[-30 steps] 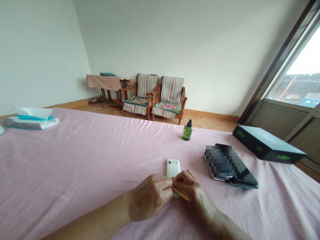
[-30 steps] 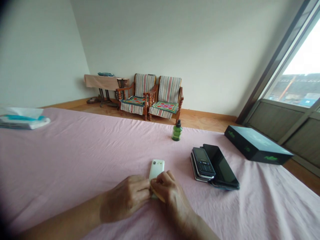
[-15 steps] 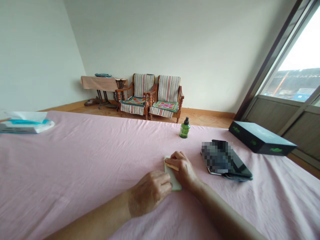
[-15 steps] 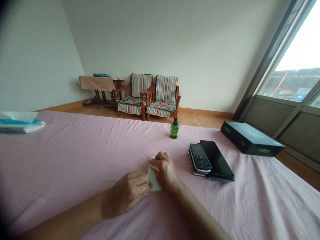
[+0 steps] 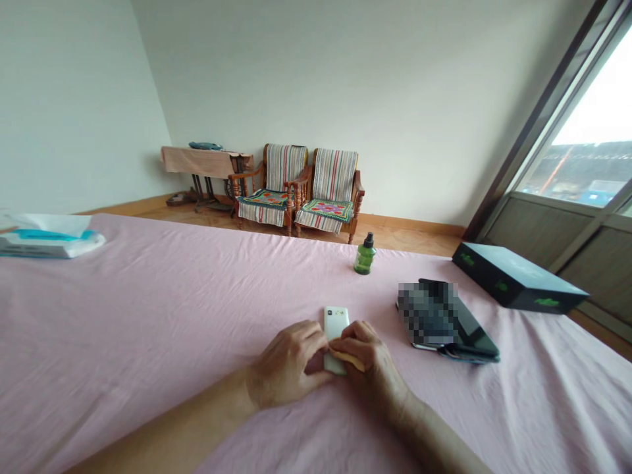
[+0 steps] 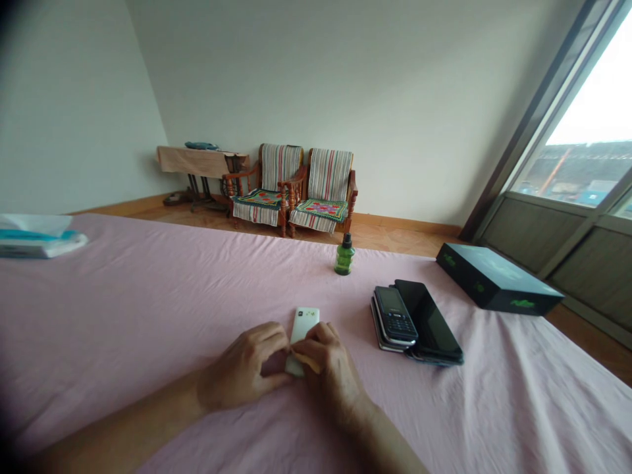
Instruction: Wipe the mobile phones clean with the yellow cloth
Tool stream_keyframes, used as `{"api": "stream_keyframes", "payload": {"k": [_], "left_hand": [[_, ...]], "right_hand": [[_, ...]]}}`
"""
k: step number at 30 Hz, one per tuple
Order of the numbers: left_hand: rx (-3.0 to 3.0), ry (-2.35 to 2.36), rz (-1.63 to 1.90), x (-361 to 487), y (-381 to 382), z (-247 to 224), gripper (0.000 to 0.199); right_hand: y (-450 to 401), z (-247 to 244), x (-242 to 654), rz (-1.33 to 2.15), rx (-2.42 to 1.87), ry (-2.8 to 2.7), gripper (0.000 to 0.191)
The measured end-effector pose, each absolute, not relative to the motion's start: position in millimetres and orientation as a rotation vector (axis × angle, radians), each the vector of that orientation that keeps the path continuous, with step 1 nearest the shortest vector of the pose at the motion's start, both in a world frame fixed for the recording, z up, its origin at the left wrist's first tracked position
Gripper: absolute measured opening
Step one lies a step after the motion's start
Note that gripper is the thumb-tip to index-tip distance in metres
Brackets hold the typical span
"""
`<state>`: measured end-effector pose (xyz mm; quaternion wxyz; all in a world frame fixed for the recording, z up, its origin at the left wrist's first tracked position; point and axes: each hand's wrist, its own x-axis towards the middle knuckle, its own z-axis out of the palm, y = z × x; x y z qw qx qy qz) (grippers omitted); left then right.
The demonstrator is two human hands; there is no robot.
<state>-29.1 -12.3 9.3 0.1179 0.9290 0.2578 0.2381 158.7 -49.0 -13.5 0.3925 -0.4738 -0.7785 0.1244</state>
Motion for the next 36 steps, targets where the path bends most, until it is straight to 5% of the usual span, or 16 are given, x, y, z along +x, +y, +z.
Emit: {"api": "stream_keyframes", "payload": {"k": [6,12,36], "left_hand": [[2.649,0.813,0.686,-27,-10,9,0.034],[2.602,0.752,0.69,-28,-8,8,0.023],[2.635,0.715,0.747,-26,-5,2,0.026]], "right_hand": [[-39,-14,170,0.295,-1.266,-1.916,0.03],[-48,-12,170,0.335,-1.192,-1.953,0.03],[-38,-15,177,0.257,-1.225,-1.874,0.033]]}}
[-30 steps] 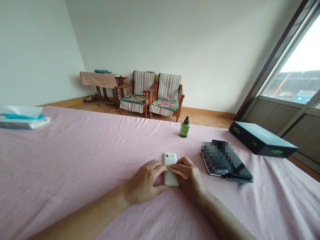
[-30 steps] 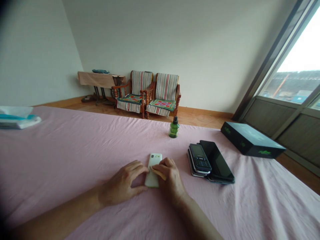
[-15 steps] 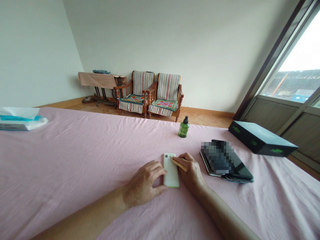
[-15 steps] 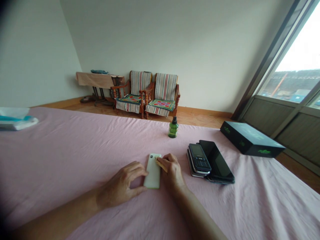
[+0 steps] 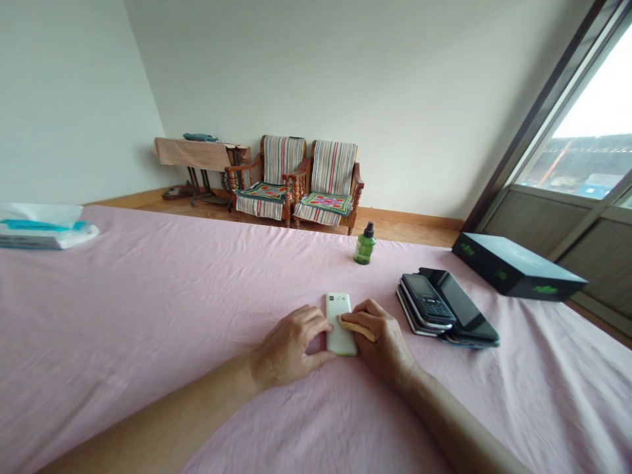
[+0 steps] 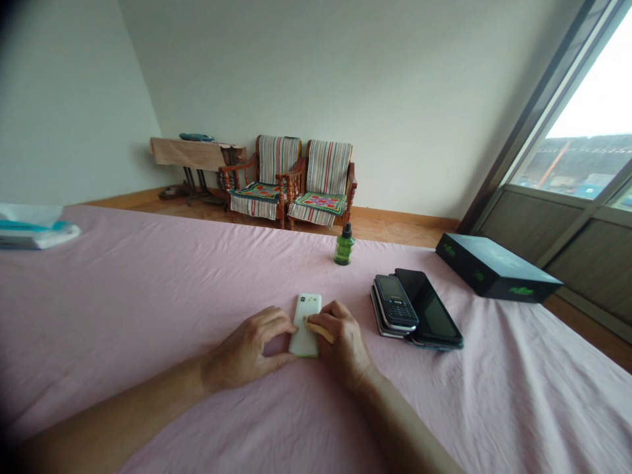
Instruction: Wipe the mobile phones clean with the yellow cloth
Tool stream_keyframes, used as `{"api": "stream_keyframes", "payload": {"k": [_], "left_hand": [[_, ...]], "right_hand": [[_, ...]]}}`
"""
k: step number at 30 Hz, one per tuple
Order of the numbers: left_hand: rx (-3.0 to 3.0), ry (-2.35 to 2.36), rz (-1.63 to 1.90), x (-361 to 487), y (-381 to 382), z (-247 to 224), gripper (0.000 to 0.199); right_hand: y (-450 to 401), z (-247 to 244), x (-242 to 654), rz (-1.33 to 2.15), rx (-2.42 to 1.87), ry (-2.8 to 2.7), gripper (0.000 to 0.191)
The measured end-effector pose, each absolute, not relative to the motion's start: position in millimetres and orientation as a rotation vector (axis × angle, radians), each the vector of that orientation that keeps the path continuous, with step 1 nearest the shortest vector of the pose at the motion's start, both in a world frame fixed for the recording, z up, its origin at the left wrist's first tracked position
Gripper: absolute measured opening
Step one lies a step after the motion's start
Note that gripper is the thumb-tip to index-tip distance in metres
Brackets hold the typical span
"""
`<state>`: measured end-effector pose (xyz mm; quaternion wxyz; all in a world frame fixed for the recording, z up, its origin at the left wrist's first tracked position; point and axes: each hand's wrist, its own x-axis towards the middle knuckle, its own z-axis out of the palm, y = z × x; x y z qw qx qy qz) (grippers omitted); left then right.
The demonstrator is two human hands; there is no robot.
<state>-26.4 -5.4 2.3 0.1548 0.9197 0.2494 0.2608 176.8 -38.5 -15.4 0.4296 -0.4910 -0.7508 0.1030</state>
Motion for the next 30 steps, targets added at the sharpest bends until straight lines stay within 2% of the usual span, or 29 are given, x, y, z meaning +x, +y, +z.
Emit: {"api": "stream_keyframes", "payload": {"k": [20,30], "left_hand": [[2.613,0.738,0.73,-26,-7,3,0.025],[2.581,0.756,0.72,-26,-12,5,0.019]], "right_hand": [[-45,-17,177,0.197,-1.272,-1.838,0.035],[-55,-17,167,0.217,-1.281,-1.827,0.027]]}}
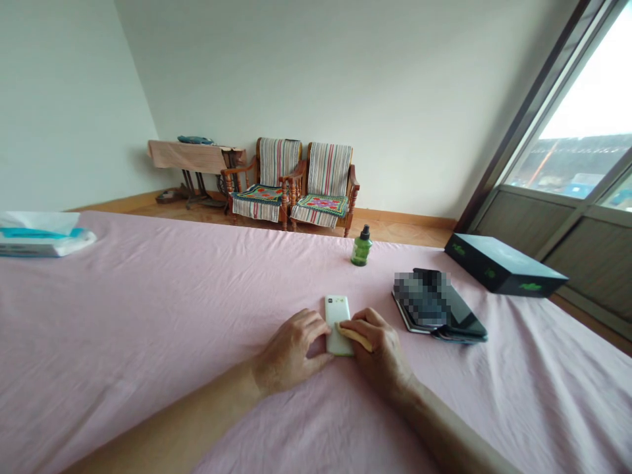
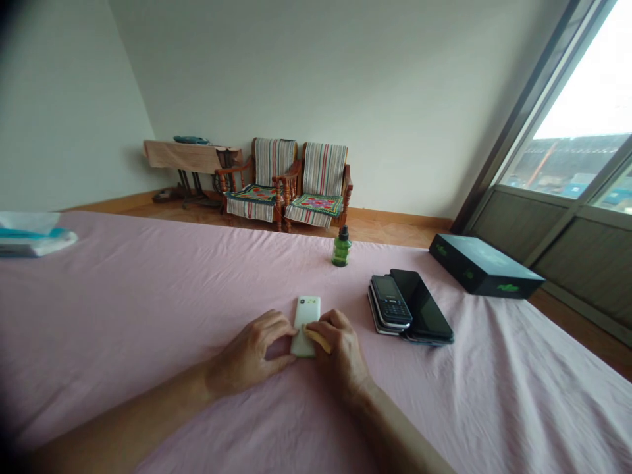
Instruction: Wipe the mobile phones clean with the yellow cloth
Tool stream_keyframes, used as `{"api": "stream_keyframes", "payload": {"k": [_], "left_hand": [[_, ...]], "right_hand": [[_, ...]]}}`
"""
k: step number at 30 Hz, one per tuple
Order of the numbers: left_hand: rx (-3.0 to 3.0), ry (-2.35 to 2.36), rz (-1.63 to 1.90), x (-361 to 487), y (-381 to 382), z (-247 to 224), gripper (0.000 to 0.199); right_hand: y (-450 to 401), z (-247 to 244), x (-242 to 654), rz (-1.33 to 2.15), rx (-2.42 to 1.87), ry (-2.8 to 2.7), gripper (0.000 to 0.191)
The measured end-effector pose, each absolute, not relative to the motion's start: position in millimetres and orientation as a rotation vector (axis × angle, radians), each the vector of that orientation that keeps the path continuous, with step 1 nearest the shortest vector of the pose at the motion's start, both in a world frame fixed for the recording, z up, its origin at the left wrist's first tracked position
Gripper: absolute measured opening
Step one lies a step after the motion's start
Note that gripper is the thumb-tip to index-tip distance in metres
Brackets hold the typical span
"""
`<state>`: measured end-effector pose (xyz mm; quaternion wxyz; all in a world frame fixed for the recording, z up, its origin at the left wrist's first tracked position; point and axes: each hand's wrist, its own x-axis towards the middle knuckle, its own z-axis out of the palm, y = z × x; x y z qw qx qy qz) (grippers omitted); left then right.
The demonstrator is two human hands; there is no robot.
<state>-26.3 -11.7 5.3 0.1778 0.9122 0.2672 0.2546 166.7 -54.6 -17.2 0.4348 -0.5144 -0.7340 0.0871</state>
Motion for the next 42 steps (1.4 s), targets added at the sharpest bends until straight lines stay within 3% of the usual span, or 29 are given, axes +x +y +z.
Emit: {"api": "stream_keyframes", "payload": {"k": [26,37,42], "left_hand": [[2.398,0.768,0.695,-28,-16,8,0.028],[2.429,0.757,0.751,-29,-14,2,0.031],[2.424,0.775,0.758,-29,-15,2,0.035]], "right_hand": [[-68,-20,151,0.261,-1.404,-1.863,0.029],[8,-13,171,0.136,-1.43,-1.943,0.022],[-11,-17,171,0.149,-1.382,-1.967,0.022]]}}
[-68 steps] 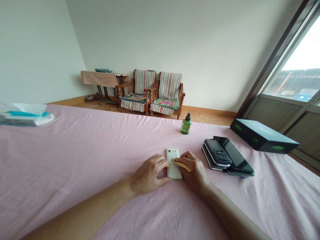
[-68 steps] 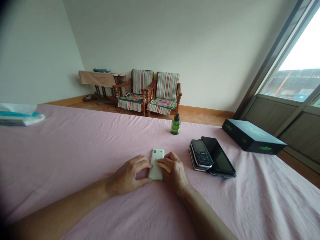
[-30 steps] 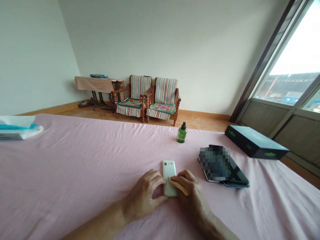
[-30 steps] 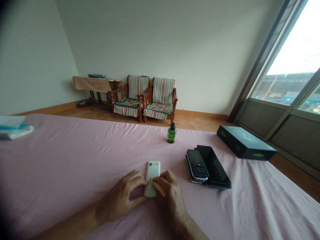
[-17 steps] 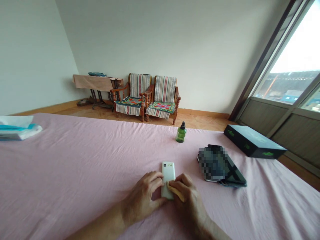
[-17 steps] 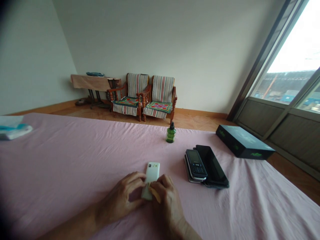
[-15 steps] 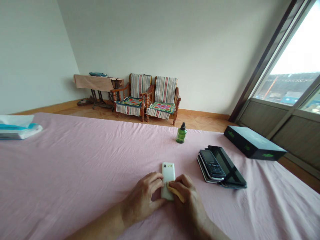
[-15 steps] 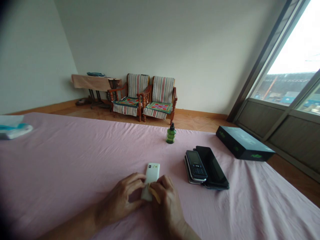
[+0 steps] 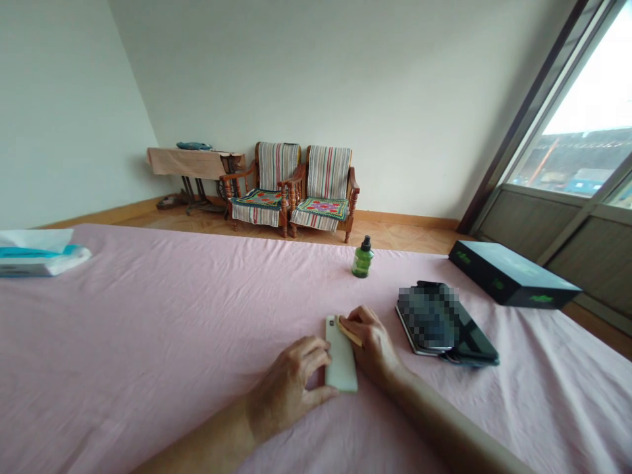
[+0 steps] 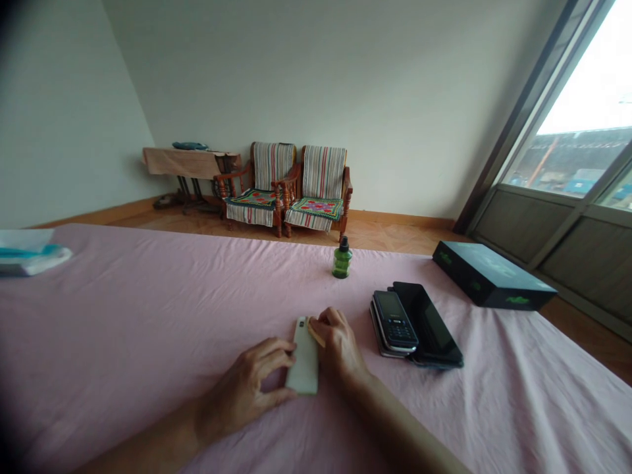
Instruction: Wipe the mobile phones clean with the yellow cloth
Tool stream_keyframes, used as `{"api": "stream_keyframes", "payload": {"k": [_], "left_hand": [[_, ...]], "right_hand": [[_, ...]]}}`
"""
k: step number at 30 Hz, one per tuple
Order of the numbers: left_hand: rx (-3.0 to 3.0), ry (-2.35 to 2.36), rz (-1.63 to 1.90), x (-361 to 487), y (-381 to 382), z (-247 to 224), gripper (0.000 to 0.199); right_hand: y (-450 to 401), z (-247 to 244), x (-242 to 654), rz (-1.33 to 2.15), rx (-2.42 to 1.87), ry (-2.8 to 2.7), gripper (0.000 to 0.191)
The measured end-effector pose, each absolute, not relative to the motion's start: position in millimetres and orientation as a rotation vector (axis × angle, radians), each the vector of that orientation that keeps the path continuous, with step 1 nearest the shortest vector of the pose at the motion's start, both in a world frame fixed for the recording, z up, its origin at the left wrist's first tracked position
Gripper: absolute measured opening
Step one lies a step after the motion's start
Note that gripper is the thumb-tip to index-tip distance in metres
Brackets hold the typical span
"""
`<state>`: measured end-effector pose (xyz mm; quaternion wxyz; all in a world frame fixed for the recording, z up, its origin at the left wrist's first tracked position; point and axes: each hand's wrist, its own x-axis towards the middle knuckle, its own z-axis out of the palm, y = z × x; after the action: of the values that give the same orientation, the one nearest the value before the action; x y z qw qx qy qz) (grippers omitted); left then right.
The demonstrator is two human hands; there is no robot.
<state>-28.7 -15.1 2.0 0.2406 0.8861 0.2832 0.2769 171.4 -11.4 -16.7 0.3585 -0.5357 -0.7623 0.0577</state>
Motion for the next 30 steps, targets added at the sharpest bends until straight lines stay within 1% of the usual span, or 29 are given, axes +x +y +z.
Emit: {"api": "stream_keyframes", "payload": {"k": [2,5,8,13,16,21,27,29,30], "left_hand": [[2.418,0.771,0.73,-28,-15,4,0.033],[2.416,0.769,0.69,-28,-14,8,0.032],[2.41,0.788,0.687,-27,-13,8,0.036],[2.413,0.808,0.691,-27,-12,6,0.037],[2.421,0.796,0.701,-27,-12,6,0.036],[2.442,0.743,0.729,-27,-11,7,0.035],[2.45,0.83,0.646,-25,-15,8,0.032],[2.419,0.857,0.691,-25,-15,7,0.036],[2.409,0.849,0.735,-25,-14,6,0.042]], "right_hand": [[-35,-17,170,0.178,-1.352,-1.999,0.024],[-61,-12,168,0.324,-1.281,-2.033,0.025],[-56,-3,168,0.473,-1.226,-2.017,0.023],[-4,-1,165,0.246,-1.249,-1.937,0.031],[11,-7,161,0.224,-1.262,-1.992,0.033],[-3,-7,156,0.272,-1.227,-2.119,0.021],[-35,-4,153,0.394,-1.209,-2.126,0.019],[-43,-4,153,0.421,-1.199,-2.116,0.019],[-46,-5,152,0.425,-1.186,-2.106,0.02]]}}
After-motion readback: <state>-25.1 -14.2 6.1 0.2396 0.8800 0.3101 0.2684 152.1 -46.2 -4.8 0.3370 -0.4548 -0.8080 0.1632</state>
